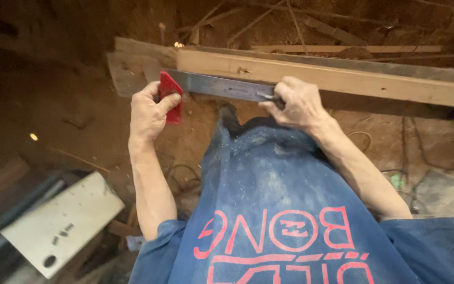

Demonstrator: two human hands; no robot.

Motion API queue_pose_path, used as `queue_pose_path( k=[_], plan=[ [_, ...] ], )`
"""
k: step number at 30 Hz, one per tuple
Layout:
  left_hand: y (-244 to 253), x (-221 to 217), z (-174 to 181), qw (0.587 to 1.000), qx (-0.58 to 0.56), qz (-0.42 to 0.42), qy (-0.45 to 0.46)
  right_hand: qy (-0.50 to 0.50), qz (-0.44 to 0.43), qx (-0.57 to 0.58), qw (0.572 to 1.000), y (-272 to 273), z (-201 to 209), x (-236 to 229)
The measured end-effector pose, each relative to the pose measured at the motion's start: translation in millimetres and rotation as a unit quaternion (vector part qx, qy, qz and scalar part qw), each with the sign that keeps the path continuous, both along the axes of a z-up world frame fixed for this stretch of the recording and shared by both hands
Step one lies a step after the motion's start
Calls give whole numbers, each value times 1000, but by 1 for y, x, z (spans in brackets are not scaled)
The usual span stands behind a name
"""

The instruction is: The person measures and marks wooden planks using a metal ruler, a red L-square, a tape measure, and a pencil. They align the tools on the wood and draw straight lines to indicate cut or assembly points.

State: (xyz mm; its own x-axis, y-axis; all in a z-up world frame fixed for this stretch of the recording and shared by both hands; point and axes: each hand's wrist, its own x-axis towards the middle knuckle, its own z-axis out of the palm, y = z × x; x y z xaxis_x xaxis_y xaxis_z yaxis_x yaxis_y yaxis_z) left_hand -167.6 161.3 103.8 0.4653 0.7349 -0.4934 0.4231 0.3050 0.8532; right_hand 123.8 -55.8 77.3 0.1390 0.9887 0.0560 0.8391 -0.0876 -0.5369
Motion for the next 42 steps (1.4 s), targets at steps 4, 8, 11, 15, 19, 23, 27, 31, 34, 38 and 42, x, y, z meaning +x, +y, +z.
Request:
queue_pose_path(
  k=[4, 8, 11, 15, 19, 23, 27, 31, 34, 38, 42],
  plan=[
    [5, 4, 4, 878, 455, 99, 112, 3, -81, 117, 990, 22, -6, -61],
    [-40, 21, 4, 945, 270, 159, 95, -44, -129, 194, 972, 42, 3, -97],
    [-51, 41, -9, 986, -56, 107, -115, -114, -117, 221, 961, 48, 12, -110],
    [-42, 50, -32, 964, -95, 165, -184, -141, -104, 255, 951, 54, 17, -108],
    [-20, 42, -63, 947, -131, 230, -180, -62, -143, 278, 948, 51, 5, -106],
    [5, 35, -96, 920, -149, 285, -225, 36, -247, 240, 938, 26, -10, -95],
    [10, 32, -116, 900, -167, 304, -266, 128, -387, 125, 905, -1, -22, -89],
    [11, 25, -121, 895, -148, 315, -279, 182, -396, 150, 887, -11, -29, -93],
    [18, 19, -118, 907, -116, 307, -264, 250, -365, 186, 877, -9, -32, -95],
    [22, 17, -117, 916, -99, 282, -267, 298, -324, 210, 873, -2, -37, -95],
    [23, 19, -118, 908, -117, 291, -277, 384, -331, 181, 843, 10, -38, -91]
  ],
)
